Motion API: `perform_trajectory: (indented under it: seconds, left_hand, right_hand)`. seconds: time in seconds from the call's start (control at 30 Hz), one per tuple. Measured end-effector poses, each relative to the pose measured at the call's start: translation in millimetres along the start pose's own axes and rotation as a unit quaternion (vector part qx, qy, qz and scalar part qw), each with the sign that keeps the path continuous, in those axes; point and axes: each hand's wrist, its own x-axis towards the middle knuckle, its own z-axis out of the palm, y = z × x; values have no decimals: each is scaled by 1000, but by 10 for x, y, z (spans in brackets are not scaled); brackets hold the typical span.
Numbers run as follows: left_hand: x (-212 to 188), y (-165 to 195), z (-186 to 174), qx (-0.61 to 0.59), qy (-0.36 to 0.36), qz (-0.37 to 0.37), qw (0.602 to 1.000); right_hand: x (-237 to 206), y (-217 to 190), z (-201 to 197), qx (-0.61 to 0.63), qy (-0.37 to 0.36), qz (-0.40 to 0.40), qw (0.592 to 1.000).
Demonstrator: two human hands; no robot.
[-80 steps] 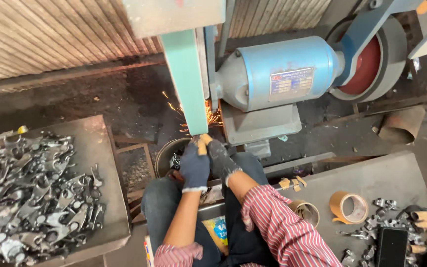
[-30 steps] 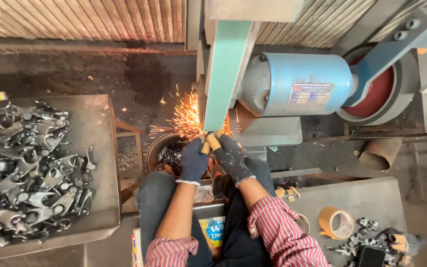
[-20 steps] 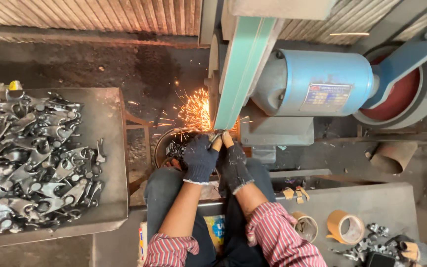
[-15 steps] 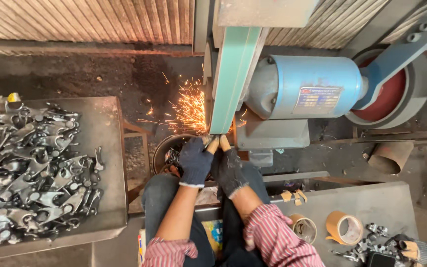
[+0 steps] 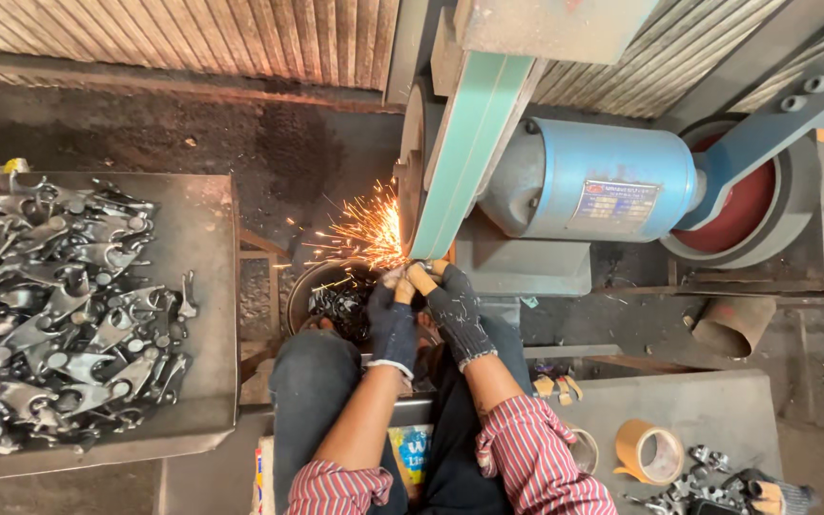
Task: The person sits at a belt sanding machine and grinds small metal workpieces one at a time, holding each against the moving belt to shape or smooth it, producing sparks. Finished pieces are set aside and new pieces are picked up from a tray of similar metal parts.
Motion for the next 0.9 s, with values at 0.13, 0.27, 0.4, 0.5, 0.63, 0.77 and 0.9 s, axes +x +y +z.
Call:
perform_trajectory:
  seconds: [0.13, 0.27, 0.4, 0.5, 0.63, 0.77, 0.9]
  left_hand:
    - [200, 121, -131, 238, -55, 137, 960]
    - [240, 60, -71, 238, -36, 152, 959]
    - [191, -14, 36, 261, -35, 206, 942]
    - [167, -19, 86, 289, -27, 225, 930]
    - [164, -53, 99, 330, -17, 231, 915]
    - [150, -83, 131, 391, -52, 250, 884]
    - [170, 138, 175, 416, -130, 155, 887]
  right_hand:
    - [91, 213, -14, 86, 14, 109, 990]
    - [131, 299, -50, 164, 7, 38, 986]
    - [104, 280, -109, 219, -9, 48, 974]
    - [70, 245, -163, 216, -12, 44, 975]
    - [29, 267, -247, 250, 0, 40, 967]
    - [-20, 363, -237, 288, 59, 71, 953]
    - [-129, 319, -203, 339, 90, 80, 933]
